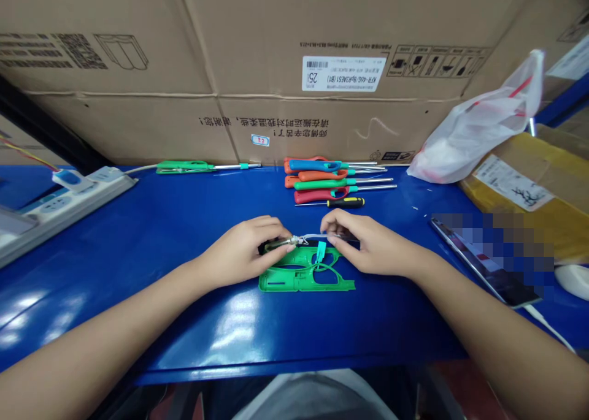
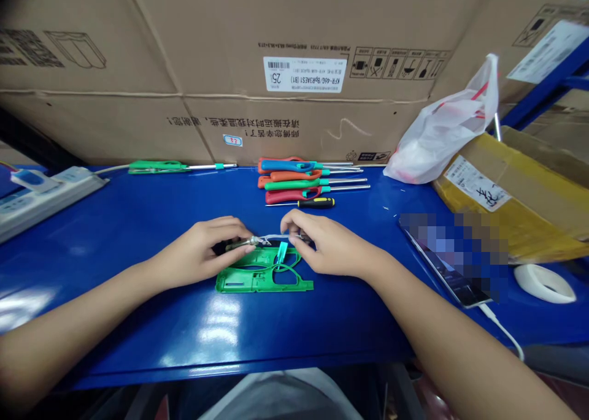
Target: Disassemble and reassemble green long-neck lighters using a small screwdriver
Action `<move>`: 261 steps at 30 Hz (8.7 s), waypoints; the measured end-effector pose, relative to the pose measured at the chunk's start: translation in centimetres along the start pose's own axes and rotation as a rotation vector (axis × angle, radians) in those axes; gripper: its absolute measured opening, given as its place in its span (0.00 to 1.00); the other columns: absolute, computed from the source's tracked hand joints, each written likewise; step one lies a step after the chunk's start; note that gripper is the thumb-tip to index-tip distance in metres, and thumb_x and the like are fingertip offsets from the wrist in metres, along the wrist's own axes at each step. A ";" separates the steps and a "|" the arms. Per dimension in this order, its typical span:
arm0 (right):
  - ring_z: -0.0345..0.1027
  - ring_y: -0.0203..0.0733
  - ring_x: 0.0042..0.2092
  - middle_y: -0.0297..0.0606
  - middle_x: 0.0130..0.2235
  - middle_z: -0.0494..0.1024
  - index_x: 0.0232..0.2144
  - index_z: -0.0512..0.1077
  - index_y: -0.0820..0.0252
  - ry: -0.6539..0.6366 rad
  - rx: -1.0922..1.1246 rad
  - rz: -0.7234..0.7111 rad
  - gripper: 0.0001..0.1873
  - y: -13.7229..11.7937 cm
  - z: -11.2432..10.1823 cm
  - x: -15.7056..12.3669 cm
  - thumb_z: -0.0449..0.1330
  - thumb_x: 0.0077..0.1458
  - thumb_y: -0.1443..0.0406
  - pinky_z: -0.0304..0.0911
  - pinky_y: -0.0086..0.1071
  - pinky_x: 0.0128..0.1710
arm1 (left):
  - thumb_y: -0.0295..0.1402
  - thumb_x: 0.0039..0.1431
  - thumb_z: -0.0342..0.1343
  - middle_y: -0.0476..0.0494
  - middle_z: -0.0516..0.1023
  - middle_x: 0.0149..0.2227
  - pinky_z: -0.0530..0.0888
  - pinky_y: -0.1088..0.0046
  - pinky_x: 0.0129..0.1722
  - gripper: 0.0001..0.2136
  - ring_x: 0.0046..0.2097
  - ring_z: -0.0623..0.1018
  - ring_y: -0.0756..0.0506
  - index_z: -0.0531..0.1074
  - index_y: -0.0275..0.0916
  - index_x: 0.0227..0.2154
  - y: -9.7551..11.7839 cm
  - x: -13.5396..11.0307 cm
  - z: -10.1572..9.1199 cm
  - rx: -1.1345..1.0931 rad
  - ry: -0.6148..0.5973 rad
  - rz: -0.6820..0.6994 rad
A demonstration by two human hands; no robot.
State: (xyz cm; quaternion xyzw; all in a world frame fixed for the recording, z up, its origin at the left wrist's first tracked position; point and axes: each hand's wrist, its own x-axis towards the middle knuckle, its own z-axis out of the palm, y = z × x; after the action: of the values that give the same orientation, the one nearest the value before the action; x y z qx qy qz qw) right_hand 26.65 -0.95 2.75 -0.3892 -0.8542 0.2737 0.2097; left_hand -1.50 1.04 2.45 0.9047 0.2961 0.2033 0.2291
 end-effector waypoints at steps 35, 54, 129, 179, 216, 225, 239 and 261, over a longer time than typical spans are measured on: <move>0.68 0.38 0.37 0.34 0.31 0.79 0.30 0.75 0.60 0.210 -0.019 -0.308 0.08 -0.2 0.4 1.0 0.63 0.65 0.67 0.64 0.36 0.44 | 0.33 0.72 0.54 0.47 0.80 0.37 0.71 0.73 0.42 0.11 0.39 0.75 0.49 0.80 0.41 0.50 1.3 0.1 -0.1 -0.174 -0.002 0.005; 0.70 0.44 0.48 0.40 0.43 0.77 0.38 0.76 0.57 -0.080 -0.078 -0.160 0.06 -0.1 -0.1 0.2 0.59 0.67 0.63 0.62 0.44 0.55 | 0.40 0.66 0.61 0.43 0.78 0.43 0.70 0.63 0.49 0.11 0.45 0.75 0.43 0.80 0.41 0.44 -1.2 0.2 -0.3 0.135 0.131 0.074; 0.71 0.38 0.40 0.35 0.39 0.78 0.37 0.74 0.59 -0.301 -0.004 0.102 0.08 0.0 -4.0 -1.2 0.62 0.62 0.59 0.65 0.32 0.42 | 0.42 0.63 0.62 0.48 0.79 0.33 0.70 0.69 0.38 0.11 0.35 0.78 0.45 0.76 0.39 0.37 0.3 -0.5 -1.1 0.297 -0.159 0.254; 0.74 0.40 0.41 0.39 0.42 0.82 0.47 0.81 0.59 -0.329 -0.086 0.014 0.12 -0.9 -2.7 -0.9 0.62 0.64 0.65 0.64 0.32 0.40 | 0.42 0.65 0.60 0.48 0.75 0.30 0.66 0.73 0.33 0.11 0.31 0.74 0.48 0.74 0.39 0.35 0.1 -0.5 -1.1 0.191 -0.194 0.192; 0.71 0.40 0.40 0.37 0.40 0.80 0.37 0.76 0.58 -0.260 -0.047 0.050 0.04 -1.0 -1.8 -0.8 0.60 0.60 0.68 0.63 0.32 0.39 | 0.32 0.70 0.54 0.45 0.78 0.40 0.74 0.73 0.41 0.08 0.40 0.78 0.48 0.78 0.39 0.39 2.1 -0.4 1.4 0.085 -0.063 0.161; 0.64 0.33 0.33 0.32 0.35 0.73 0.38 0.73 0.58 -0.275 -0.013 0.045 0.07 -1.7 -1.8 -0.8 0.60 0.57 0.72 0.60 0.27 0.32 | 0.30 0.71 0.53 0.44 0.78 0.39 0.74 0.72 0.42 0.08 0.40 0.78 0.48 0.78 0.37 0.39 2.0 -0.3 1.5 0.002 -0.056 0.139; 0.71 0.34 0.37 0.33 0.38 0.78 0.52 0.78 0.55 -0.317 -0.068 -0.131 0.16 -1.3 -2.0 -1.0 0.62 0.63 0.65 0.61 0.29 0.37 | 0.28 0.69 0.56 0.46 0.80 0.35 0.73 0.77 0.38 0.05 0.36 0.79 0.51 0.77 0.35 0.38 1.5 -0.2 2.1 -0.043 0.034 0.151; 0.69 0.32 0.34 0.30 0.33 0.75 0.38 0.79 0.59 -0.360 -0.082 -0.068 0.06 -1.6 -1.6 -0.9 0.62 0.59 0.69 0.59 0.28 0.34 | 0.27 0.69 0.56 0.45 0.78 0.36 0.74 0.76 0.41 0.04 0.38 0.78 0.50 0.77 0.34 0.40 1.3 -0.2 2.0 -0.042 0.021 0.190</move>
State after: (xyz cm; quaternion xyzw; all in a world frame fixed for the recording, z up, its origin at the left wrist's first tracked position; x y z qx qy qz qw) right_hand 27.27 -2.00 4.84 -0.3131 -0.9010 0.2965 0.0467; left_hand -0.08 -0.66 1.48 0.9215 0.2072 0.2397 0.2247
